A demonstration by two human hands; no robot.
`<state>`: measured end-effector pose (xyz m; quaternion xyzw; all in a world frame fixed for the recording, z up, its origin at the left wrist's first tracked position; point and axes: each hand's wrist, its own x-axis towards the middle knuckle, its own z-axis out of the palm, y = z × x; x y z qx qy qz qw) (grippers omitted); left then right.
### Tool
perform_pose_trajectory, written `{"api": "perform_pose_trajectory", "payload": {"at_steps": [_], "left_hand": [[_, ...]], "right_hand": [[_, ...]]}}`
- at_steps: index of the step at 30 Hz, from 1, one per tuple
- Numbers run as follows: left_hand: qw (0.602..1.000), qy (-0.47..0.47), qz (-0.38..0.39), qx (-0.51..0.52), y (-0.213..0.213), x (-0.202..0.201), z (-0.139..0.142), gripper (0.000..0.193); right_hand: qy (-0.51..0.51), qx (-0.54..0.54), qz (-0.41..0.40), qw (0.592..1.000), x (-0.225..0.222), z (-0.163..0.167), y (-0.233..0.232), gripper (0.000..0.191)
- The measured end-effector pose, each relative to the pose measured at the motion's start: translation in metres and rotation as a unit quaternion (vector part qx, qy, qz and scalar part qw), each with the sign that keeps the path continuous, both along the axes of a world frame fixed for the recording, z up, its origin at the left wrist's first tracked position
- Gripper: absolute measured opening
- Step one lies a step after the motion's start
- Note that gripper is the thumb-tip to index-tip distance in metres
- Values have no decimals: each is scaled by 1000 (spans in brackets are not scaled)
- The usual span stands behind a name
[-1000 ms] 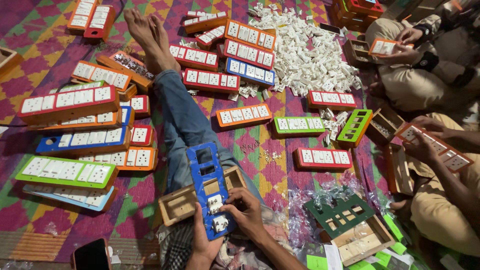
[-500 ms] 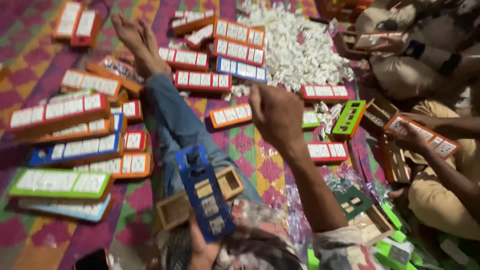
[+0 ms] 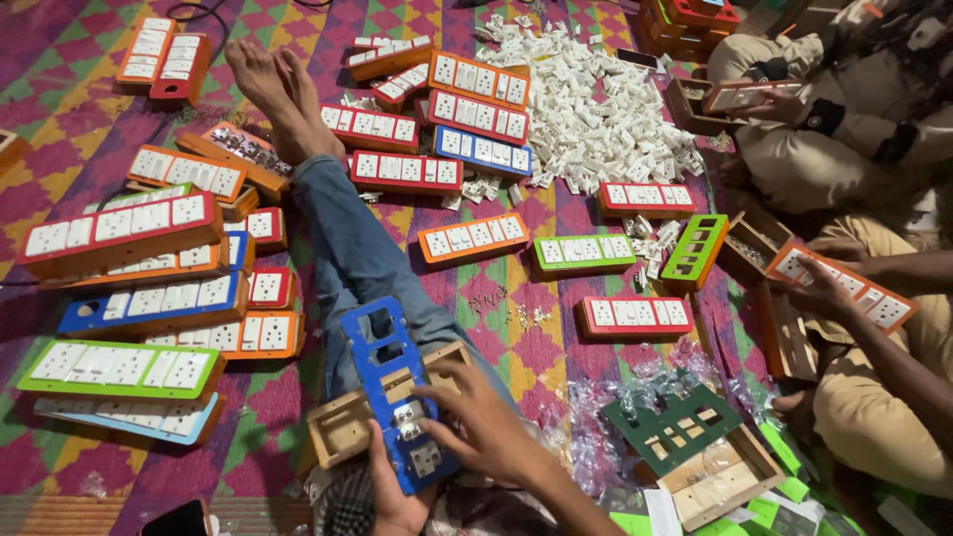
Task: The person sits on the floor and assembles a blue multi-gang electrical socket board by inserting white socket modules and switches into the frame. They handle screws and small metal parts, occasionally flipping the board to access the back, and place the assembled unit into a wooden box.
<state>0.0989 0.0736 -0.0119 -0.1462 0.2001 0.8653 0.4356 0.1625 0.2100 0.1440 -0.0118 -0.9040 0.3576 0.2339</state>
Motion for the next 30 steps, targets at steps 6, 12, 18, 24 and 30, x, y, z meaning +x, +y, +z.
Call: {"api": "perform_pose_trajectory", "payload": {"at_steps": [6, 12, 18, 24, 30], "left_hand": [[998, 40, -21, 33, 3, 0, -2, 77], [996, 43, -20, 75, 12, -5, -17, 79], [988, 30, -33, 145, 8, -7, -42, 75], [998, -53, -4, 23, 3, -12, -58, 69], [999, -6, 44, 15, 8, -7, -57, 71]], "right_hand": [[62, -123, -59, 989, 51, -51, 22, 62], [131, -92, -12, 987, 54, -36, 41, 76], [-6, 19, -12, 1000, 23, -9, 0, 37], [-35, -70, -37, 996, 20, -35, -23, 44], [25, -119, -73, 990, 22, -68, -19, 35]]}}
